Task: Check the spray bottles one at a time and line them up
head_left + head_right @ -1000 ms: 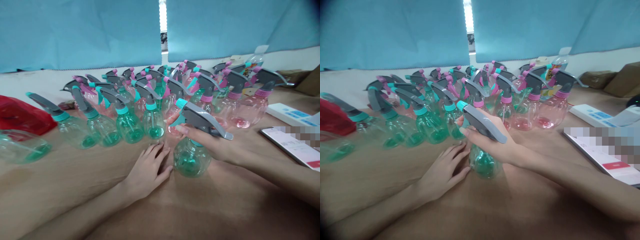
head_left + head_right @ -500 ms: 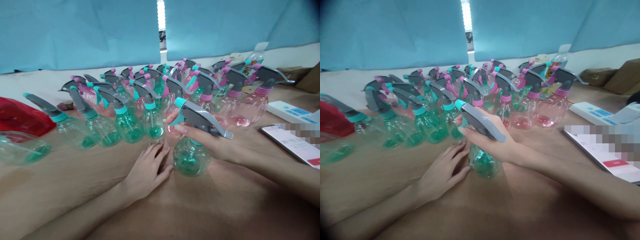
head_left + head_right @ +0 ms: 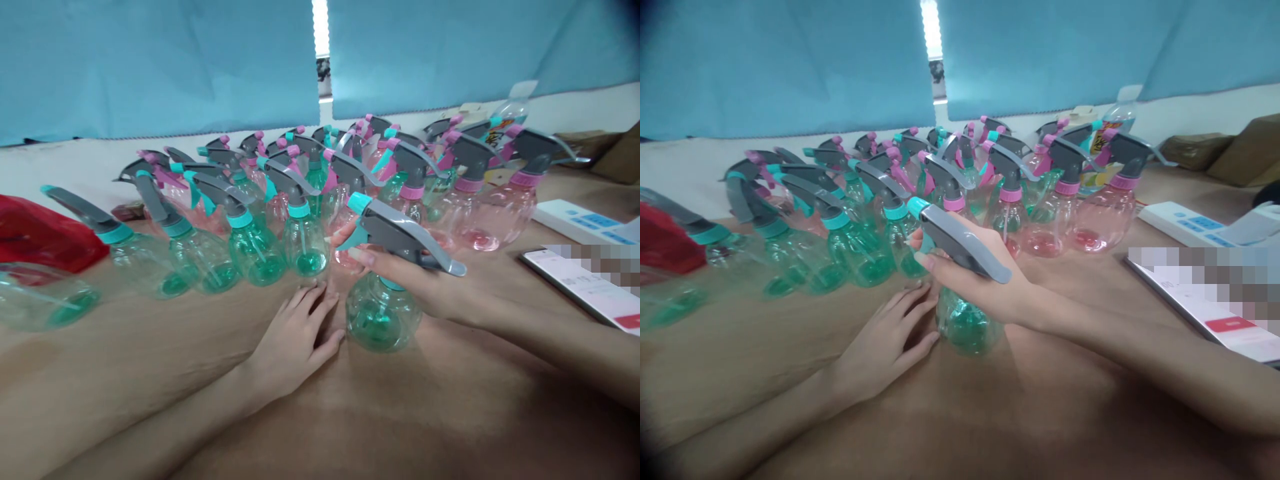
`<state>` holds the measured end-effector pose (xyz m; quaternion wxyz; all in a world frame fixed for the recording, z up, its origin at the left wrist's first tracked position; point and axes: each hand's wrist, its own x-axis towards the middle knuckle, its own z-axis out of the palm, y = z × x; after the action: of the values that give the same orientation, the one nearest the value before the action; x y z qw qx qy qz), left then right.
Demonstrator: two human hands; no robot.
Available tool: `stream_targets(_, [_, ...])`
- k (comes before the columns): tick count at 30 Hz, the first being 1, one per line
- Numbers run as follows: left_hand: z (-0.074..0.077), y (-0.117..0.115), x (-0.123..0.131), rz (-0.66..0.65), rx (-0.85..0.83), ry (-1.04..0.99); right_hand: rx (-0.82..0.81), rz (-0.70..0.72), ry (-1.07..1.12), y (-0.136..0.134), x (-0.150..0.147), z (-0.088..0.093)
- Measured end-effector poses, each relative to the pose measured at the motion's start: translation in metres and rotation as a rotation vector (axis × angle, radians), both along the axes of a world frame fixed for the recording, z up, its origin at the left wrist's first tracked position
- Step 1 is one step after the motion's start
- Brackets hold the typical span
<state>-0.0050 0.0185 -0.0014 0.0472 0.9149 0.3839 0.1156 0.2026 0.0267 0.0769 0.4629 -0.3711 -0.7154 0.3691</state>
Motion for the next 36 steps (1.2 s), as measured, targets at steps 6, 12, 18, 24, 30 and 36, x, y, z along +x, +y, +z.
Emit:
stream_targets(6, [-0.0006, 0.0005, -0.0003, -0.003, 0.002, -0.003, 0.011, 0.010, -0.001, 0.0010, 0.0002, -0.0024])
stream_targets(12, [-0.0003, 0.0003, -0.0003, 0.001, -0.006, 0.001, 0.012, 0.029, 0.004, 0.0018, 0.0002, -0.0035])
stream_targets(18, [-0.0003, 0.0003, -0.0003, 0.000, -0.005, -0.016, 0.020, 0.021, 0.004, 0.0020, 0.0004, -0.0037])
stream_targets(24, [-0.0005, 0.0004, -0.0006, -0.002, -0.001, -0.008, 0.010, 0.019, -0.002, 0.0016, 0.0004, -0.0030])
stream_targets(30, [-0.0006, 0.0006, -0.0007, -0.006, 0.001, -0.017, 0.026, 0.038, 0.011, 0.0034, 0.0010, -0.0058])
stream_targets(36, [-0.0009, 0.0005, -0.0010, -0.002, -0.002, -0.021, 0.014, 0.059, 0.027, 0.0043, 0.0004, -0.0055])
